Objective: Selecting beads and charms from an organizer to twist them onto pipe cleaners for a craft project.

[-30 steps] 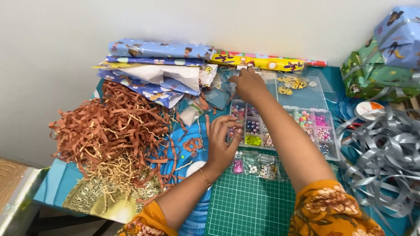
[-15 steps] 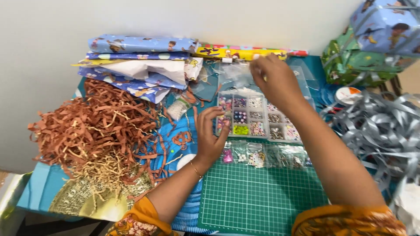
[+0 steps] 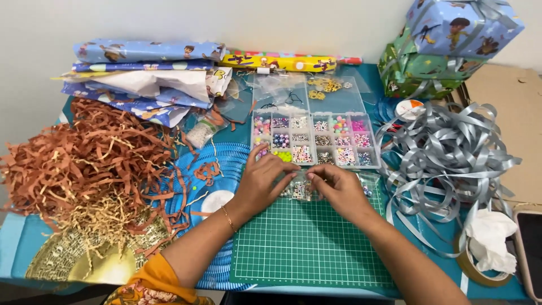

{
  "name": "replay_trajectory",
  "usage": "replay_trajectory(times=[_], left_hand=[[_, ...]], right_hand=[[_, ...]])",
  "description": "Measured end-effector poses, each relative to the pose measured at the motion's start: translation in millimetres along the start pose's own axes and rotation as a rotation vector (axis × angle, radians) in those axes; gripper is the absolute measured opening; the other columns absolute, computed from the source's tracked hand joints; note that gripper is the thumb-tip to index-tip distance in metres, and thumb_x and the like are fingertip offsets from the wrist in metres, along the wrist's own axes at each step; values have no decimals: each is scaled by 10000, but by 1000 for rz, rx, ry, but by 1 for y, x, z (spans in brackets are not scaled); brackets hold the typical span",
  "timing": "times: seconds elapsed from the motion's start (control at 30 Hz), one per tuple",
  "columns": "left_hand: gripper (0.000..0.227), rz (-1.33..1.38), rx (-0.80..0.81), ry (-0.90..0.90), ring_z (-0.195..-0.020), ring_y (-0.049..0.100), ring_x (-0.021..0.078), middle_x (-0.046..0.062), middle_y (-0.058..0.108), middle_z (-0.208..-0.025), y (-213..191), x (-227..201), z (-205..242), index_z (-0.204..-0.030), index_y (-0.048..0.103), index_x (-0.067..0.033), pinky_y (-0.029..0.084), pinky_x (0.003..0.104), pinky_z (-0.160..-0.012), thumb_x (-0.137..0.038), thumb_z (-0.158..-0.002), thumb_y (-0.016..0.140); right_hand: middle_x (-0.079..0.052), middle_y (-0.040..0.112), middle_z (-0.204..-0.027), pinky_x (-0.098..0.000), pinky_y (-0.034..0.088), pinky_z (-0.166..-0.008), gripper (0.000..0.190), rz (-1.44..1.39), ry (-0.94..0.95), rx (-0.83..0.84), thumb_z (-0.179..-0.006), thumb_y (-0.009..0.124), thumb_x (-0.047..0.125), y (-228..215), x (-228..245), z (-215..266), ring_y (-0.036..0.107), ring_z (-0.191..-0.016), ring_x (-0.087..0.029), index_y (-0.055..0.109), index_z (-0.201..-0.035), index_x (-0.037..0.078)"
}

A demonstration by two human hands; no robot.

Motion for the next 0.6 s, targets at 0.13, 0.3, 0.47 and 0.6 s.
replay_trajectory(times=[0.13,0.3,0.47,0.6], left_hand=[[136,24,-10,-31,-872,709,194,-8,755,-827,0,2,-2,-1038,759,-169,349,585,-1135,-150,-904,773],[126,53,42,-88,-883,716,208,29,764,-815,0,-2,0,-1036,757,-148,338,600,-1143,-127,-911,754],[129,53,28,-108,-906,716,198,18,767,-831,-2,3,-1,-1062,754,-154,335,588,-1144,-162,-934,745],[398,1,-65,-72,-1084,660,244,53,739,-1056,-3,1,1,-1256,669,-132,323,594,-1152,-263,-903,795]], right_hand=[[-175,797,-870,-310,605,-563,157,89,-50,7,-892,730,25,-1,1,-4,748,-682,-223,795,-1033,7],[-155,789,-1007,-340,633,-585,209,173,-123,39,-865,754,45,1,19,3,762,-765,-250,791,-1069,19],[-160,787,-927,-342,618,-561,163,201,-191,44,-886,727,28,5,21,5,756,-736,-271,785,-1037,3],[-127,781,-865,-324,615,-546,117,250,-246,-25,-901,718,24,0,13,1,755,-728,-258,790,-993,23]])
Point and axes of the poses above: each hand's wrist, its own z-axis away from the middle knuckle, its own y-axis out of the palm, x = y × z, the point moved 7 cm from there along -z, towards the middle knuckle
